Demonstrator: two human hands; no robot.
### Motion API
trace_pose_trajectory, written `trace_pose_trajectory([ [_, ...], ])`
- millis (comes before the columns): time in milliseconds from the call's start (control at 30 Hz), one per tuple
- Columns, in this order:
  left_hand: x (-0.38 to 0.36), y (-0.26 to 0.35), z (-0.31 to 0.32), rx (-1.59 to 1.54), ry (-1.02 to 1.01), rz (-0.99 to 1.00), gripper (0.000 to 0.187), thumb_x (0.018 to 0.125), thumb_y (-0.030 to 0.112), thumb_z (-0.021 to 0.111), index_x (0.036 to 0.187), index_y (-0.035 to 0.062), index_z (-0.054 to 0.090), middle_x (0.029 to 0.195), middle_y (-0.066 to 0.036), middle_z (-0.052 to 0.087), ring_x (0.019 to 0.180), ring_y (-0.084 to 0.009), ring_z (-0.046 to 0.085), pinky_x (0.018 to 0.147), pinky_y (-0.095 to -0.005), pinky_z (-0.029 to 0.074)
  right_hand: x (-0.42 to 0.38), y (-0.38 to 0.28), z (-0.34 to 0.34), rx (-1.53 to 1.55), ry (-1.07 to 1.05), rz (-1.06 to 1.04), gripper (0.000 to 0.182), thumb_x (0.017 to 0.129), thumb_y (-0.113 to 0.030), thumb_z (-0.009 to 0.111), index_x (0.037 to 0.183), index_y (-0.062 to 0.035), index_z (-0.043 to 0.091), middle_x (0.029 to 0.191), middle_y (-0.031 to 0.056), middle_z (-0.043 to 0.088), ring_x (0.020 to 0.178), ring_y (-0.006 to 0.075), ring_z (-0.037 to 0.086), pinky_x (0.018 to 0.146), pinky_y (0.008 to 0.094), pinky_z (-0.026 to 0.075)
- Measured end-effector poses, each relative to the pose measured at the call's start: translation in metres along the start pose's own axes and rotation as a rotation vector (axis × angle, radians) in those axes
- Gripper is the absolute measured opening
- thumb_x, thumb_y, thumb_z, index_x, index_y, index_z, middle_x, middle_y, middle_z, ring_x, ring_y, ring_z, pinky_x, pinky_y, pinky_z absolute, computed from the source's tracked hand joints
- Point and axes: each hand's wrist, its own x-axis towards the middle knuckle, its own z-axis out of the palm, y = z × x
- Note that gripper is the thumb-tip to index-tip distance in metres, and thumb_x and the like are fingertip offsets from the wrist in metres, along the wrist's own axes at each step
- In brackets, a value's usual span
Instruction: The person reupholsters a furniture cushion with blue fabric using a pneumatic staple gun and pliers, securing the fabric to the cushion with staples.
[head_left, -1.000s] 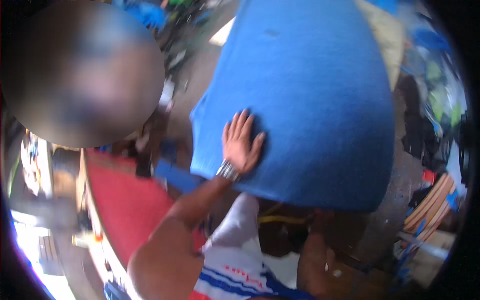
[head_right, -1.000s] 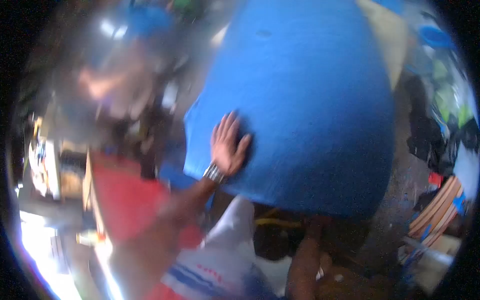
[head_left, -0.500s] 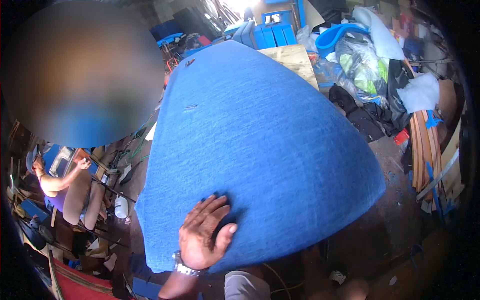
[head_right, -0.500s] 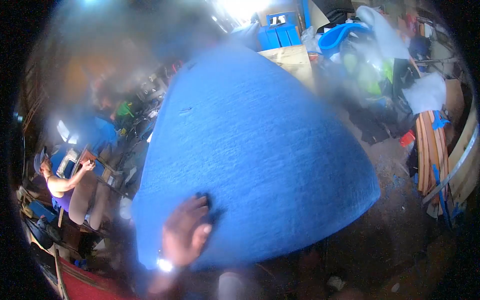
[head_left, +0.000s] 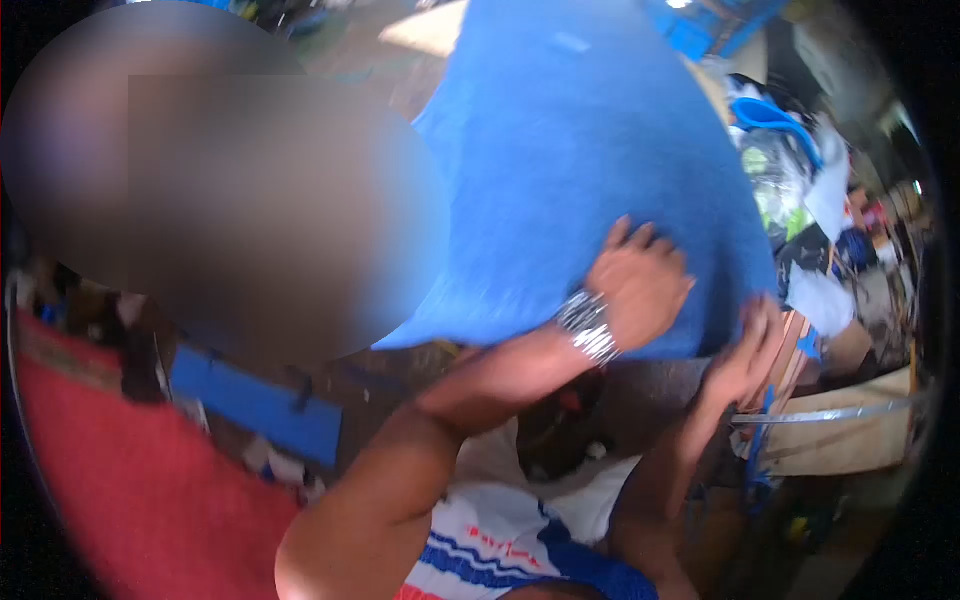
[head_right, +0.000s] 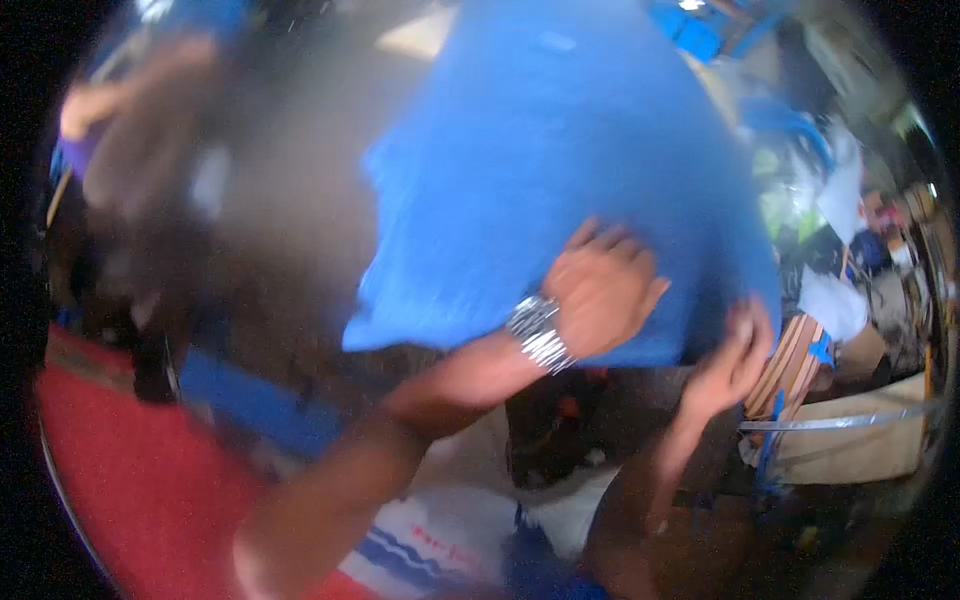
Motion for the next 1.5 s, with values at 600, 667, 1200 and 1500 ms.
trace_pose_trajectory([
  [600,-0.204,-0.162,-0.13,-0.779,0.113,-0.868,0.066,0.094,0.06,0.057,0.118,-0.0005,0.063,0.099,-0.004,0.065,0.08,-0.011,0.058,0.07,-0.0253,0.049,0.02,-0.03,0.096,-0.646,-0.934,-0.23,0.06,0.098,-0.045,0.052,0.142,-0.0052,0.049,0.151,0.0184,0.043,0.143,0.0344,0.036,0.118,0.0492,0.024],
  [667,-0.212,-0.19,-0.1,-0.828,0.049,-0.668,0.064,0.094,0.056,0.062,0.124,-0.0005,0.063,0.106,-0.004,0.067,0.089,-0.0125,0.061,0.082,-0.0282,0.05,0.019,-0.035,0.096,-0.668,-0.939,-0.225,0.059,0.099,-0.046,0.051,0.143,-0.0067,0.049,0.153,0.0163,0.042,0.144,0.0331,0.034,0.118,0.0511,0.023],
  [1200,-0.203,-0.164,-0.122,-1.117,-0.178,-0.71,0.057,0.096,0.045,0.063,0.131,0.0005,0.056,0.12,-0.006,0.064,0.105,-0.0148,0.059,0.09,-0.0338,0.05,-0.012,-0.103,0.169,-0.784,-1.189,-0.168,0.076,0.098,-0.064,0.035,0.15,-0.0087,0.037,0.159,0.0205,0.027,0.147,0.0431,0.021,0.116,0.0649,0.018],
  [1500,-0.202,-0.111,-0.127,-0.697,0.166,-0.766,0.045,0.099,0.043,0.059,0.068,0.0108,0.056,0.061,0.01,0.043,0.056,-0.0035,0.036,0.048,-0.0274,0.027,-0.051,-0.129,0.231,-0.65,-1.153,-0.174,0.076,0.099,-0.062,0.031,0.154,-0.0097,0.029,0.162,0.0172,0.022,0.15,0.0399,0.015,0.117,0.0664,0.01],
])
